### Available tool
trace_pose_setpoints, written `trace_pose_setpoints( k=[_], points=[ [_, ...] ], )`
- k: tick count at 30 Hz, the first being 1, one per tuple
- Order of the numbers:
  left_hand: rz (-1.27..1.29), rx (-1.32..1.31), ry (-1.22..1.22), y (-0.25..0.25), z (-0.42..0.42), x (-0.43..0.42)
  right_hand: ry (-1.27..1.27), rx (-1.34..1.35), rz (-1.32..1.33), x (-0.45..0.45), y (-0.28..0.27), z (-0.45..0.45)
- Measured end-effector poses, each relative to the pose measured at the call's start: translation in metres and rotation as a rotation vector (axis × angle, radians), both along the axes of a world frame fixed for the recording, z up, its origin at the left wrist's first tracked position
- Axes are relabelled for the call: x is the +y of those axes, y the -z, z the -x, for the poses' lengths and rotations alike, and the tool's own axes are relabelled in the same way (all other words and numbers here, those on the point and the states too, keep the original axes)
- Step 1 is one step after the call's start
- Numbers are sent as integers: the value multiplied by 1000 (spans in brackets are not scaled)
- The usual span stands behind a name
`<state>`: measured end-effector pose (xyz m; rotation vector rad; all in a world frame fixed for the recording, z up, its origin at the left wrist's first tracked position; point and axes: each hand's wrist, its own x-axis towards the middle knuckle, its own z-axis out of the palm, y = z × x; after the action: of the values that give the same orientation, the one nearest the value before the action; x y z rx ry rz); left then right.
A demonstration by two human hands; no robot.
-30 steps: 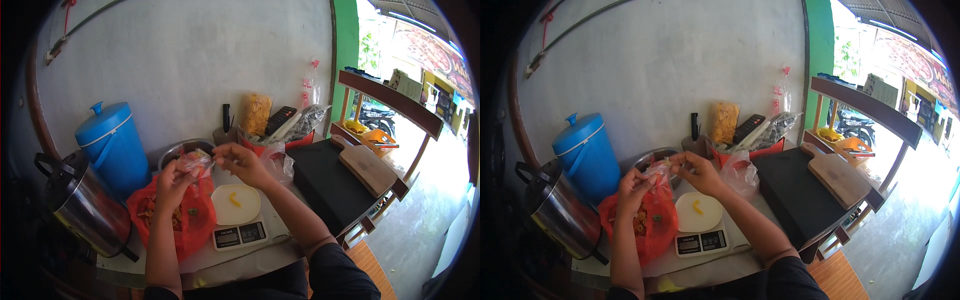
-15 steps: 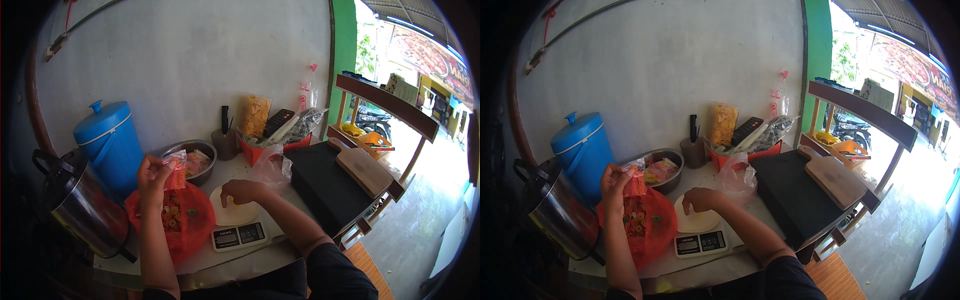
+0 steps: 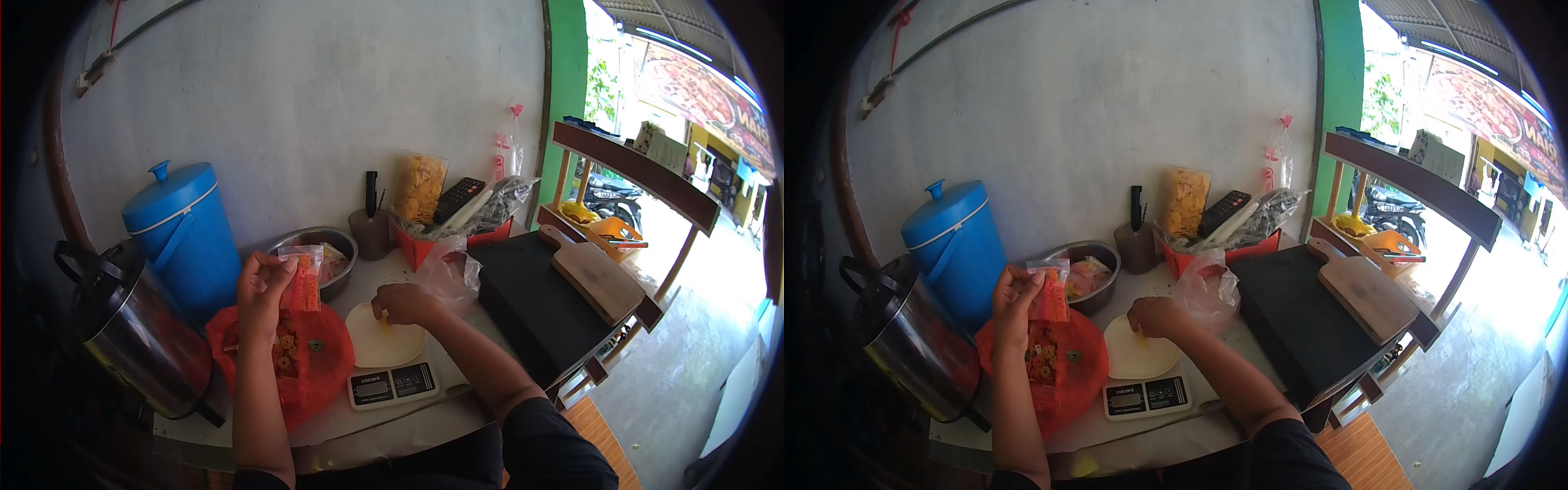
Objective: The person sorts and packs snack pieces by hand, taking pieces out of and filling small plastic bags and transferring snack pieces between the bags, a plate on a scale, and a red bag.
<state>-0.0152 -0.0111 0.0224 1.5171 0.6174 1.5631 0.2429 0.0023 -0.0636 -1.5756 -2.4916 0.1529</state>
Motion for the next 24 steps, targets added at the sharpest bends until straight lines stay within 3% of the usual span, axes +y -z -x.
trace_pose_setpoints(
  k=[7,10,13,16,24],
  points=[
    [13,-48,47,2,-3,0,82,-103,5,4,2,0],
    [-34,36,-1,3,-3,1,31,181,-33,2,-15,-5],
    [-62,116,-44,8,1,7,-116,505,-260,-6,-48,-8],
    [-33,131,-57,14,-2,14,-60,699,-286,-18,-83,-4],
    [-74,91,24,10,-16,-1,-86,827,-403,-48,-103,-4]
  ],
)
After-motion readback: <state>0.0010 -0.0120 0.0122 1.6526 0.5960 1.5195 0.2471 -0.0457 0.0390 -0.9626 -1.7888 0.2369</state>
